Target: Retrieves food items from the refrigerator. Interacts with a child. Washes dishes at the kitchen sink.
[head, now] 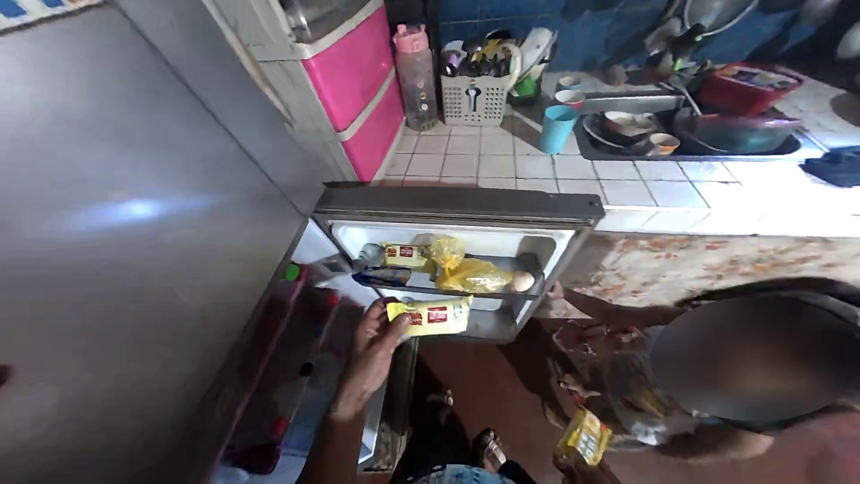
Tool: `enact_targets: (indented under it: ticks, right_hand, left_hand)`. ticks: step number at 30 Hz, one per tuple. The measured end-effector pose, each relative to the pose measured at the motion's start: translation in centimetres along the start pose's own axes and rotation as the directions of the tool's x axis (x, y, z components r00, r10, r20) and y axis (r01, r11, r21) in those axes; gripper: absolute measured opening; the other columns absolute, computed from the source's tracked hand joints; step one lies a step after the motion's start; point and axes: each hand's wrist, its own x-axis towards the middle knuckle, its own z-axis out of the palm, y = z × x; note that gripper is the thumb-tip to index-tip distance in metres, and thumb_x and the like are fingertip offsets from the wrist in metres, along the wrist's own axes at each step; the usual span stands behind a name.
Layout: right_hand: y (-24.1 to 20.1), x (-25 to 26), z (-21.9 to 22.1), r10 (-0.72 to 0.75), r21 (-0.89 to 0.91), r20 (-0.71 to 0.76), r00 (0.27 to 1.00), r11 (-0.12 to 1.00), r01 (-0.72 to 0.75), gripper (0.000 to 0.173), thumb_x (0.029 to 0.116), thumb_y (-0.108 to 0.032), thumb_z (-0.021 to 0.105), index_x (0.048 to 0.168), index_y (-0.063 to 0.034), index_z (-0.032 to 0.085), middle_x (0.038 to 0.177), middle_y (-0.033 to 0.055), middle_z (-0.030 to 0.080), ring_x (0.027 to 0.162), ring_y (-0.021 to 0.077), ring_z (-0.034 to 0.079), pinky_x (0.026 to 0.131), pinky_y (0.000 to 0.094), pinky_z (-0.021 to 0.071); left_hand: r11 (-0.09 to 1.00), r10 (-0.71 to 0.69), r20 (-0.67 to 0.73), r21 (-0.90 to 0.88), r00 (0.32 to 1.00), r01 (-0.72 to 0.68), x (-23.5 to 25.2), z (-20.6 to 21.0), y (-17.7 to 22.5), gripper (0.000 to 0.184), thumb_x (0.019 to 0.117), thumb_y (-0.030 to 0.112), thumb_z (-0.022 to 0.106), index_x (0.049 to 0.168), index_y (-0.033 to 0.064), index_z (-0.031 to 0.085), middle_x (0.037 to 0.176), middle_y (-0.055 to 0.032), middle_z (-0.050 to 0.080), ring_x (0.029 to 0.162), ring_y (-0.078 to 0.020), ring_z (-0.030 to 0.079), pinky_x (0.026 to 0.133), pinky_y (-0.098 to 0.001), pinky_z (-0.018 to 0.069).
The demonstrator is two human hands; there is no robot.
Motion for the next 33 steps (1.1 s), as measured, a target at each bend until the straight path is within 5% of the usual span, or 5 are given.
enact_targets:
  ticks: [4, 7, 11, 16, 33]
  right_hand:
    - [-0.9, -0.3, 1.5, -0.032, 0.012, -0.107, 0.994, 0.999, 0.034, 0.029, 0.1053, -0.007, 0.041, 0.133, -0.0013, 0.047, 0.100, 0.0096, 0.071, 0.087, 0.0172, 0.071, 0.076, 0.0327, 0.0604]
    - [-1.2, 0.1, 2.6, -0.049, 0.156, -0.097, 0.994, 0.986, 0.064, 0.026, 0.1066, -0.008, 0.038, 0.128, 0.0001, 0.050, 0.092, 0.0105, 0.072, 0.078, 0.0169, 0.072, 0.071, 0.0315, 0.0620]
    - [-1.7, 0.4, 4.4, -0.041, 0.368, -0.064, 0.997, 0.928, 0.062, 0.025, 0.1062, -0.005, 0.036, 0.126, 0.0030, 0.049, 0.095, 0.0144, 0.072, 0.083, 0.0217, 0.073, 0.075, 0.0356, 0.0631]
    - [-2.3, 1.3, 5.7, -0.145, 0.502, -0.096, 0.985, 0.847, 0.173, 0.027, 0.1067, -0.010, 0.032, 0.125, -0.0039, 0.051, 0.094, 0.0088, 0.072, 0.083, 0.0171, 0.072, 0.075, 0.0345, 0.0618]
    - [-1.7, 2.5, 4.6, -0.249, 0.547, -0.208, 0.946, 0.772, 0.324, 0.063, 0.1068, -0.060, 0.019, 0.123, -0.0118, 0.056, 0.098, 0.0017, 0.073, 0.088, 0.0097, 0.072, 0.076, 0.0282, 0.0622]
  left_hand:
    - [0.997, -0.073, 0.213, 0.008, 0.974, 0.073, -0.8, 4.5, -1.8, 0.029, 0.0935, 0.001, 0.060, 0.122, 0.0027, 0.055, 0.102, -0.0011, 0.072, 0.092, -0.0116, 0.072, 0.081, -0.0300, 0.0623]
    - [0.966, 0.175, 0.373, 0.113, 0.911, -0.232, -1.8, 8.1, -3.8, 0.020, 0.0938, 0.004, 0.065, 0.113, 0.0003, 0.062, 0.113, -0.0030, 0.073, 0.103, -0.0116, 0.070, 0.087, -0.0289, 0.0605]
    - [0.567, 0.534, 0.725, 0.075, 0.435, -0.821, -3.9, 11.9, -6.4, 0.006, 0.1027, 0.013, 0.059, 0.104, 0.0101, 0.064, 0.119, -0.0066, 0.067, 0.126, -0.0173, 0.061, 0.108, -0.0333, 0.0517]
    - [0.360, 0.444, 0.895, -0.224, -0.045, -0.906, -5.1, 14.0, -10.6, 0.010, 0.1034, 0.008, 0.055, 0.107, 0.0056, 0.064, 0.118, -0.0126, 0.069, 0.124, -0.0245, 0.063, 0.111, -0.0370, 0.0476]
    - [0.668, 0.176, 0.984, -0.106, 0.018, -0.737, -6.3, 17.2, -13.6, 0.014, 0.0930, -0.006, 0.061, 0.097, -0.0027, 0.074, 0.117, -0.0188, 0.071, 0.124, -0.0329, 0.062, 0.113, -0.0433, 0.0449]
